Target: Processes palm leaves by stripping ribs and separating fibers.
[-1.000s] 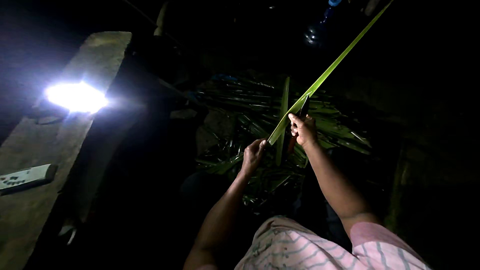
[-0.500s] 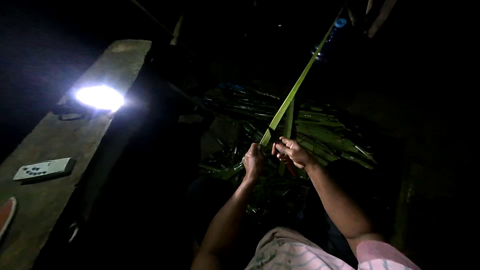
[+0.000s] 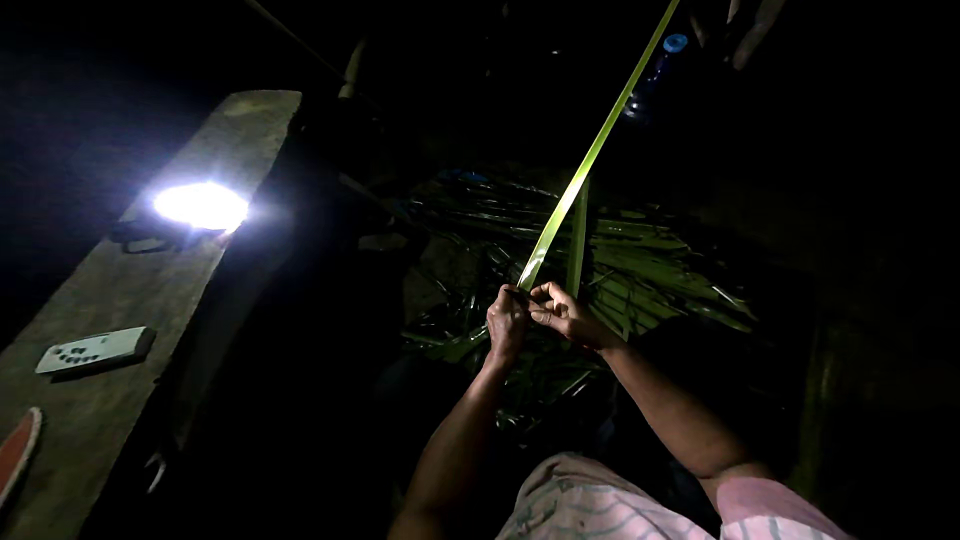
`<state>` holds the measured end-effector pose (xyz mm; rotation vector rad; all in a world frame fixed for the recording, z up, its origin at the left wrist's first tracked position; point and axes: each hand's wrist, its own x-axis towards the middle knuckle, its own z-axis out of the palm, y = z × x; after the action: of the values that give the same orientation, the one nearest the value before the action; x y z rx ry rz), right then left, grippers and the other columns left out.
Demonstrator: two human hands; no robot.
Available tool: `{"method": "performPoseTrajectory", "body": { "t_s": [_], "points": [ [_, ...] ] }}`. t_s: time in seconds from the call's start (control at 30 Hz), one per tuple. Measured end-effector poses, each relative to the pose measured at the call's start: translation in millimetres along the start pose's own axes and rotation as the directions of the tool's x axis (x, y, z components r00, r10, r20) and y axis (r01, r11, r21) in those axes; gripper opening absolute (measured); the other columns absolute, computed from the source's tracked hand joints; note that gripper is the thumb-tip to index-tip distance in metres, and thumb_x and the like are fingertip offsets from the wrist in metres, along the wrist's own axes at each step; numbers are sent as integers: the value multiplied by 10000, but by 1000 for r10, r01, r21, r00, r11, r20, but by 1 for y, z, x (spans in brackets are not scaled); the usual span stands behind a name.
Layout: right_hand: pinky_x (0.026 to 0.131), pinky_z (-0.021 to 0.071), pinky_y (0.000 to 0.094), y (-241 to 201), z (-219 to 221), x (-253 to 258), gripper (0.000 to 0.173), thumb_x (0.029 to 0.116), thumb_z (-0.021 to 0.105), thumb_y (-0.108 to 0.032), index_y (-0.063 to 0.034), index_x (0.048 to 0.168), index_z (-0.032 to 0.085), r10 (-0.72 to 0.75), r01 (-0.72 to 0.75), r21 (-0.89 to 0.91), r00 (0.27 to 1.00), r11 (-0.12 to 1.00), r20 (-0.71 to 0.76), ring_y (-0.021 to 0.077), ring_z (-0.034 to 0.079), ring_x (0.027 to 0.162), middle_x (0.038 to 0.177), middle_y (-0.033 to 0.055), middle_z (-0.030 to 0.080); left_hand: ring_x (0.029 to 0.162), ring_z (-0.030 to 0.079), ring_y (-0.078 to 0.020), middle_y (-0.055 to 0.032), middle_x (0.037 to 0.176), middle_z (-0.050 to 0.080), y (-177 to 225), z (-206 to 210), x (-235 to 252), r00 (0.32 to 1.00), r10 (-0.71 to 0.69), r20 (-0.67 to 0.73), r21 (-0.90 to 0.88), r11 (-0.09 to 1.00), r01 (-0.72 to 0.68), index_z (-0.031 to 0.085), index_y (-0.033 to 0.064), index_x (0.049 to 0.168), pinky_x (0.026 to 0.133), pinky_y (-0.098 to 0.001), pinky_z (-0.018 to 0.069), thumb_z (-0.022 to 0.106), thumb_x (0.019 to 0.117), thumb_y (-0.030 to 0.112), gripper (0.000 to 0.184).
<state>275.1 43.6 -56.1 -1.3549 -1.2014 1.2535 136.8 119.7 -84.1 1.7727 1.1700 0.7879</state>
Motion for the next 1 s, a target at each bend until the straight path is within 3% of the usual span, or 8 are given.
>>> {"method": "performPoseTrajectory", "body": {
  "t_s": [0.07, 0.2, 0.33, 0.5, 0.7, 0.83, 0.9, 1.0],
  "points": [
    [880, 547, 253, 1, -1, 0, 611, 1003, 621, -216, 60, 1467, 333, -11, 11, 1, 999, 1000, -44, 57, 666, 931, 1056, 80, 687, 847, 694, -233, -150, 904, 713, -1, 1, -1, 998, 62, 7, -14, 998, -62, 677, -50, 1117, 816, -442, 560, 483, 1013, 79, 255],
    [814, 533, 214, -1, -1, 1, 415, 1006, 636, -162, 56, 1301, 443, 12, -11, 9, 993, 1000, -115, 16, 650, 854, 979, 43, 684, 794, 661, -112, -102, 856, 698, 3, 4, -8, 994, 105, 42, -107, 989, -100, 683, -62, 1063, 774, -313, 544, 491, 996, 39, 228],
    [941, 542, 223, 5, -18, 1, 451, 977, 669, -147, 11, 1377, 533, -60, 60, 7, 997, 998, -37, 40, 652, 1055, 1229, 68, 668, 669, 570, -26, 6, 804, 639, 3, 1, -3, 984, 28, 174, -397, 917, 44, 668, -15, 1014, 638, -228, 503, 459, 968, 44, 222],
    [981, 537, 233, 7, -32, -2, 344, 985, 636, -96, -22, 1321, 645, -158, 156, -67, 987, 985, -21, 46, 655, 1112, 1290, 43, 685, 524, 475, -10, 60, 655, 557, 13, -16, 1, 918, -1, 397, -605, 752, 262, 637, 41, 921, 491, -179, 412, 435, 984, 30, 212],
    [877, 553, 199, 11, -40, 0, 216, 995, 608, -71, 6, 1172, 704, -167, 162, -86, 985, 983, -45, 8, 663, 965, 1118, 27, 724, 501, 443, -6, 58, 651, 546, 13, -28, 10, 831, 41, 554, -571, 746, 344, 618, 76, 904, 463, -166, 371, 419, 1034, 108, 240],
    [583, 534, 194, 8, -34, -2, 152, 1001, 558, -25, 7, 1090, 677, -5, 10, 137, 999, 990, -35, 35, 620, 629, 832, -5, 712, 498, 455, -3, 58, 642, 559, 16, -30, 8, 830, 10, 557, -559, 745, 365, 615, 93, 841, 454, -166, 375, 380, 980, 131, 275],
    [527, 511, 194, 6, -32, -6, 167, 1009, 536, -22, -9, 1129, 651, 53, -64, 268, 998, 961, 46, 51, 596, 574, 817, 18, 709, 485, 447, -2, 62, 619, 545, 11, -31, 9, 815, 18, 580, -565, 729, 386, 604, 108, 796, 448, -168, 368, 392, 969, 144, 276],
    [501, 452, 170, -2, -30, -11, 249, 1013, 528, -24, -26, 1234, 643, 105, -124, 296, 991, 947, 79, 31, 555, 573, 867, 29, 710, 474, 449, 1, 62, 613, 550, 13, -37, 8, 781, -23, 624, -511, 744, 430, 593, 117, 807, 436, -164, 365, 374, 999, 162, 294]
  ]
}}
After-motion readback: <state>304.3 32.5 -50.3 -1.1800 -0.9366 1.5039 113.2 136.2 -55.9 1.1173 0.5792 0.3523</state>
